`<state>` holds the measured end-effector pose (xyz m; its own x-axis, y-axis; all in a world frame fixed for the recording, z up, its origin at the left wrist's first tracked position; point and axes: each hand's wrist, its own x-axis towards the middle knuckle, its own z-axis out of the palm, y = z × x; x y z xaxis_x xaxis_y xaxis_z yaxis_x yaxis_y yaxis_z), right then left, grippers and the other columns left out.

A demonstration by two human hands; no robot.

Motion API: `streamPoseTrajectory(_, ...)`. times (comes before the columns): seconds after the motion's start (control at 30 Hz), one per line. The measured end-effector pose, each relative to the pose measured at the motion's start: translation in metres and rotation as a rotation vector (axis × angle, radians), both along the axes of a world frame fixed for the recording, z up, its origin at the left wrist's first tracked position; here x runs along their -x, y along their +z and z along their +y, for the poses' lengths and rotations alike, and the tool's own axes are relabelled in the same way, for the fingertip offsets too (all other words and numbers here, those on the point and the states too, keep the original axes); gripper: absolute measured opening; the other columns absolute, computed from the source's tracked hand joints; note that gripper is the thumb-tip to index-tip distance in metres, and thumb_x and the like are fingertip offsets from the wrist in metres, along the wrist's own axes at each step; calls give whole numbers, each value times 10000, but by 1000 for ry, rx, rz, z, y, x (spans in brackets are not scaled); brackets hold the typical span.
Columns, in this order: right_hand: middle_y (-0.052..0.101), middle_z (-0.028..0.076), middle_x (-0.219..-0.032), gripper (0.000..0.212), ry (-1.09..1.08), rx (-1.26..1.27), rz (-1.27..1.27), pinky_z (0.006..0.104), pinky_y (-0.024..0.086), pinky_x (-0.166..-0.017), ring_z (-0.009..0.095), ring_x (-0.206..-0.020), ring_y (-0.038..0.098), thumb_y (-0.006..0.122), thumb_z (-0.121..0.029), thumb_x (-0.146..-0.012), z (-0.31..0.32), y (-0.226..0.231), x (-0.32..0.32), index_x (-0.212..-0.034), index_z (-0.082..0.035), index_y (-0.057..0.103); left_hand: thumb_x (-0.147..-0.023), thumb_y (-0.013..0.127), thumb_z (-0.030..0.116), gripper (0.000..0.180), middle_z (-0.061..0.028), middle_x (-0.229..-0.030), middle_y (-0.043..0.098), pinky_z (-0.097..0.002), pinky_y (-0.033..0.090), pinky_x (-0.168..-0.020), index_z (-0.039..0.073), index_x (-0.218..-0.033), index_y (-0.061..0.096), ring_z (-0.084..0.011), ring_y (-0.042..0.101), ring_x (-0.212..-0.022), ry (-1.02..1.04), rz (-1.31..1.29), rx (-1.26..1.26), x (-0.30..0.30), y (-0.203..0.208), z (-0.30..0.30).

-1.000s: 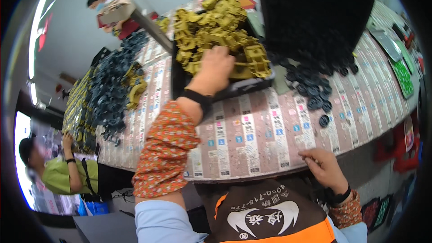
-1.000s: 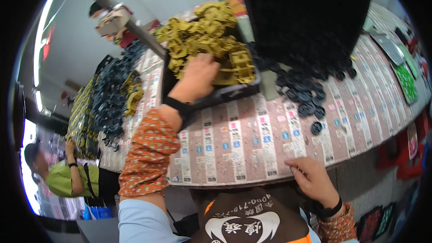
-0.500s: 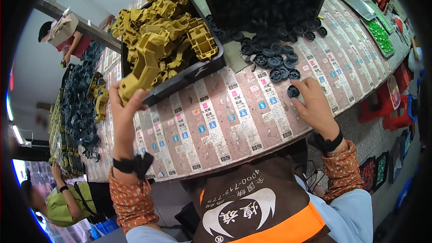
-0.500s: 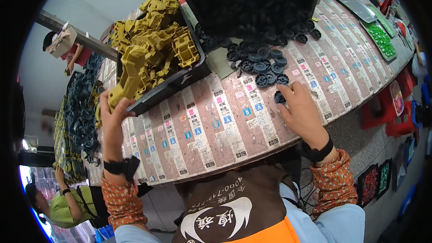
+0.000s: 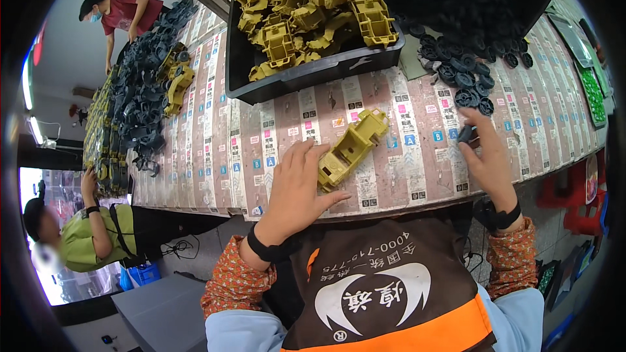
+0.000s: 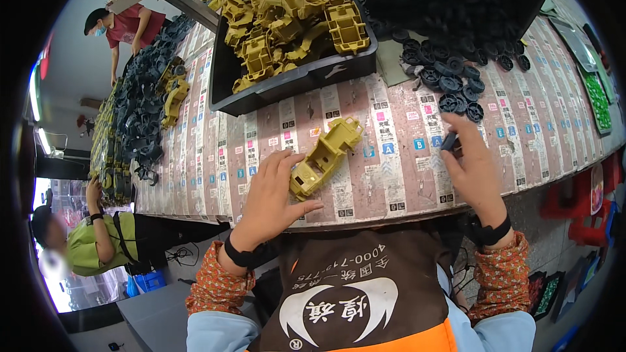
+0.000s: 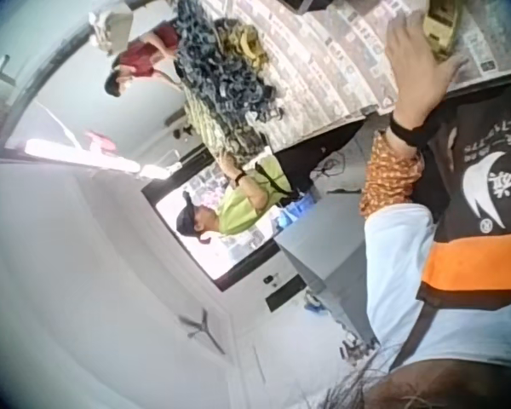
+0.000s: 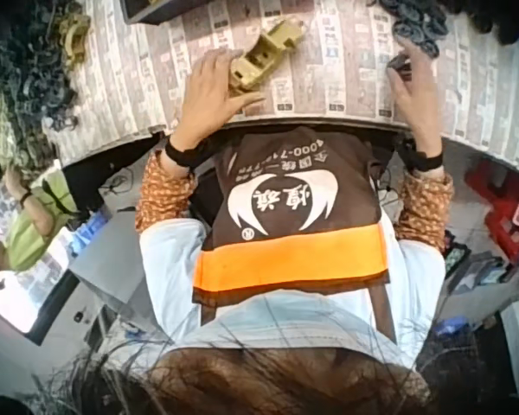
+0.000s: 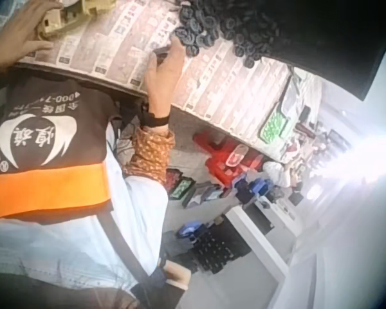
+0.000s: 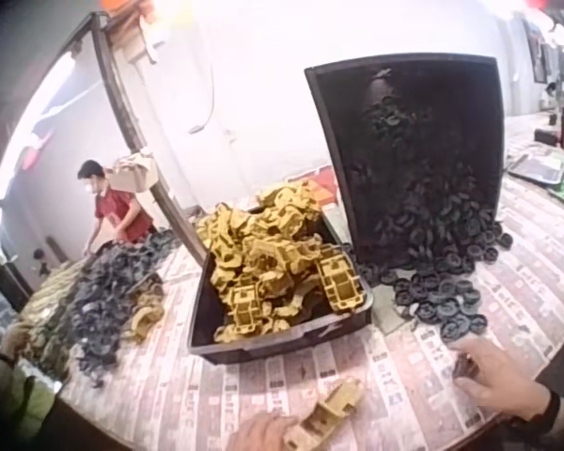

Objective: The person assembles yellow plastic toy trucks by hand. They repeatedly pick up a truck body from a bin, attach four black wheels to the axles, and place the completed truck on the table. The process is continuous and repetitive throughout the clip.

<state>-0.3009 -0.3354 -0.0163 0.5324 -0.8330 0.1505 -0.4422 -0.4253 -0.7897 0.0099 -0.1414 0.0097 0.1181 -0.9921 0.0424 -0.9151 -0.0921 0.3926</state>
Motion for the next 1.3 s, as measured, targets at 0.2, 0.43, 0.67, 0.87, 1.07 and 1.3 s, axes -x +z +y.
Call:
streamPoseTrajectory(0.2, 613, 203, -1232, 435, 52, 382, 318, 464, 469, -960, 405, -1107, 557, 645, 20, -841, 3, -9, 12, -1268, 19, 562, -814, 847, 368, 891, -223, -1327, 592, -490, 456, -1044, 51, -1509, 389, -428, 558, -1227, -59, 89, 57, 8, 16, -45)
streamPoseTrajectory(0.43, 606, 216, -1243, 429, 73, 369, 424, 484, 472, -971, 417, -1126, 548, 622, 42, -839, 7, -3, 23, -1263, 22, 561, -845, 825, 398, 902, -259, -1243, 634, -454, 543, -923, 56, -1519, 334, -399, 670, -1080, 32, 397, -300, 8, -2, -88)
streamPoseTrajectory(0.67, 558, 222, -1295, 499, 164, 329, 409, 469, 483, -967, 421, -1127, 545, 595, 72, -848, 11, -7, 21, -1338, -10, 559, -934, 688, 590, 777, -65, -1163, 624, -298, 592, -833, 98, -1473, 420, -161, 658, -1026, 353, 1600, -282, 7, -7, -48)
streamPoseTrajectory(0.87, 592, 132, -1265, 446, 247, -266, -128, 337, 505, -950, 236, -1113, 601, 593, 37, -938, 17, 14, -7, -1380, -4, 545, -974, 546, 666, 748, -35, -1113, 581, -287, 586, -711, 156, -1505, 420, -171, 611, -1001, 367, 1836, -136, 40, -7, -28)
streamPoseTrajectory(1.07, 591, 57, -1302, 459, 322, -748, -630, 298, 460, -1046, 119, -1182, 572, 567, -24, -1005, 52, 11, -60, -1457, 2, 493, -996, 544, 633, 694, -40, -1158, 603, -291, 567, -858, 63, -1384, 474, -145, 637, -1027, 308, 1629, -95, 77, -11, -20)
streamPoseTrajectory(1.3, 563, 53, -1326, 466, 343, -728, -611, 299, 455, -1057, 111, -1192, 549, 547, 5, -1001, 62, 10, -67, -1463, 1, 487, -964, 751, 338, 761, -104, -1336, 509, -343, 534, -964, 100, -1481, 245, -186, 572, -1180, 347, 1570, 50, 84, -18, -15)
